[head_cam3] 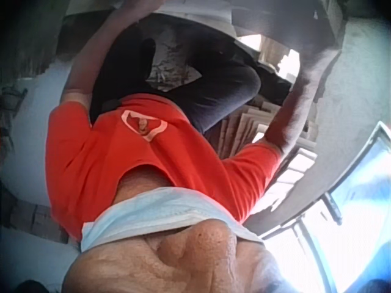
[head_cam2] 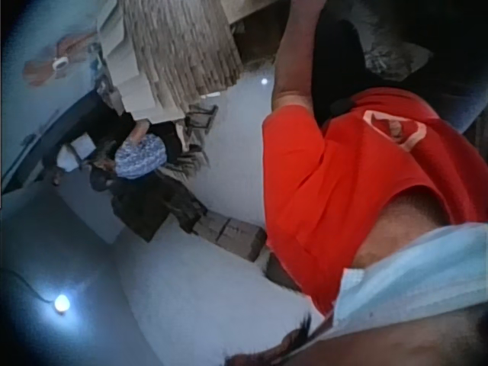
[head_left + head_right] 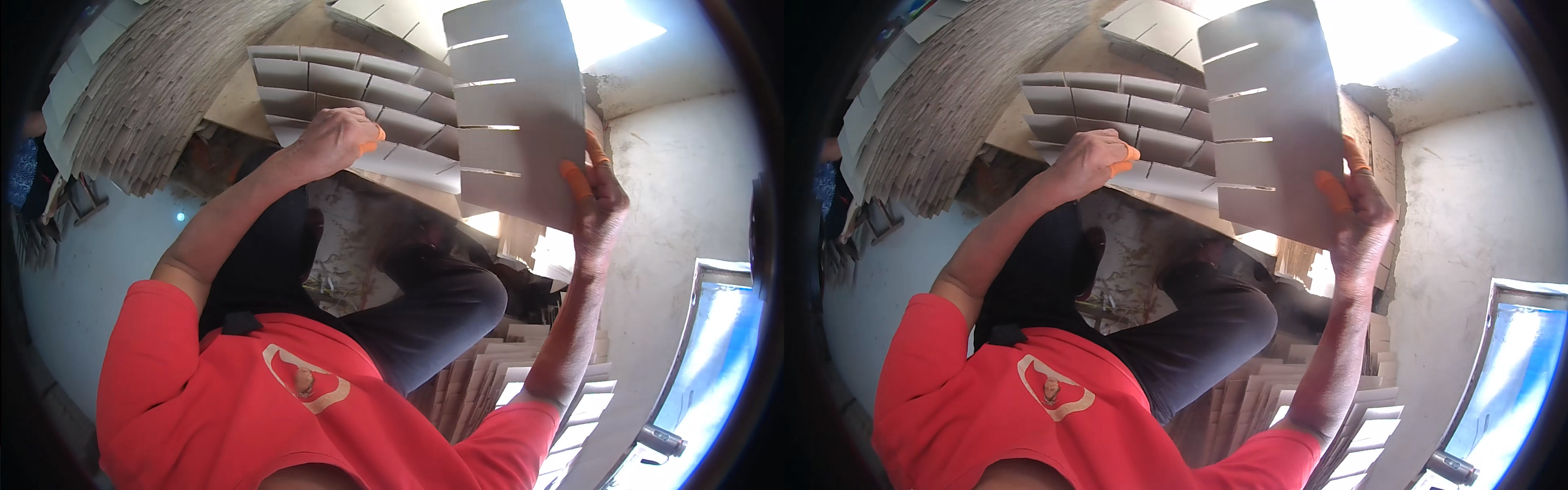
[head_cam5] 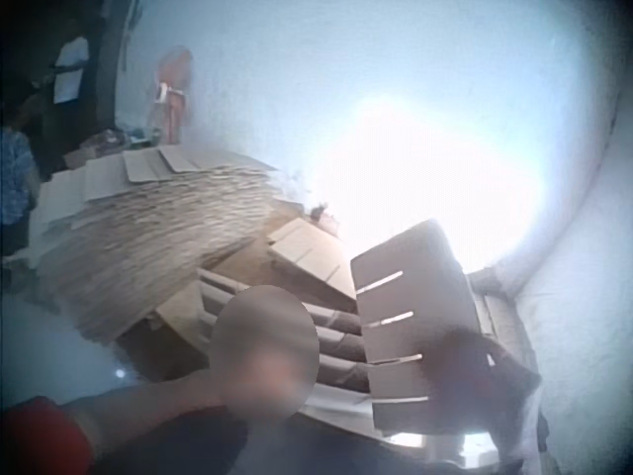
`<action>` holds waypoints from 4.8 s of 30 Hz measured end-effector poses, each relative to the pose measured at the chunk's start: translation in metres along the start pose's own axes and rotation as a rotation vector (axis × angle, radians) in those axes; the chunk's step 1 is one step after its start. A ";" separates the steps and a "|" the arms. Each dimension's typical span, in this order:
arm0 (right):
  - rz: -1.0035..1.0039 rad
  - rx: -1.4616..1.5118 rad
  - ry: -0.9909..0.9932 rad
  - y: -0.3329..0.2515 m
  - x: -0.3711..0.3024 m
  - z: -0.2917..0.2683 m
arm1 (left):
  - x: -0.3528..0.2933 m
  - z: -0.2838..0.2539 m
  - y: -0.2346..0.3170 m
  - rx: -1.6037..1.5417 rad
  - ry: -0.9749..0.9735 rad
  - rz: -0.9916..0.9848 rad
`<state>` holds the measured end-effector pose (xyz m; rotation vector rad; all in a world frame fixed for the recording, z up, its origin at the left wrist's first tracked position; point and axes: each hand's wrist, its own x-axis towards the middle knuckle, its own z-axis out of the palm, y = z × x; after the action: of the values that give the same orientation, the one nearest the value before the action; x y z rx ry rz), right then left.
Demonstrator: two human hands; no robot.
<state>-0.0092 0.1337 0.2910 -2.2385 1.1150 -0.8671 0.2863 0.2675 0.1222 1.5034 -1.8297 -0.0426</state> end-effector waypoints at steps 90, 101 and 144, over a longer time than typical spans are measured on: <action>0.193 -0.040 -0.608 -0.021 0.015 0.106 | 0.024 0.035 0.007 0.135 0.090 0.117; 0.154 -0.905 0.221 0.174 -0.046 -0.001 | 0.000 -0.019 0.012 0.144 0.021 -0.058; 0.028 0.233 -0.188 -0.044 0.000 0.085 | -0.016 -0.011 -0.011 0.131 0.022 -0.107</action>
<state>0.0743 0.1698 0.2624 -2.0591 0.9073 -0.7179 0.3024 0.2821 0.1165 1.6853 -1.7629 0.0432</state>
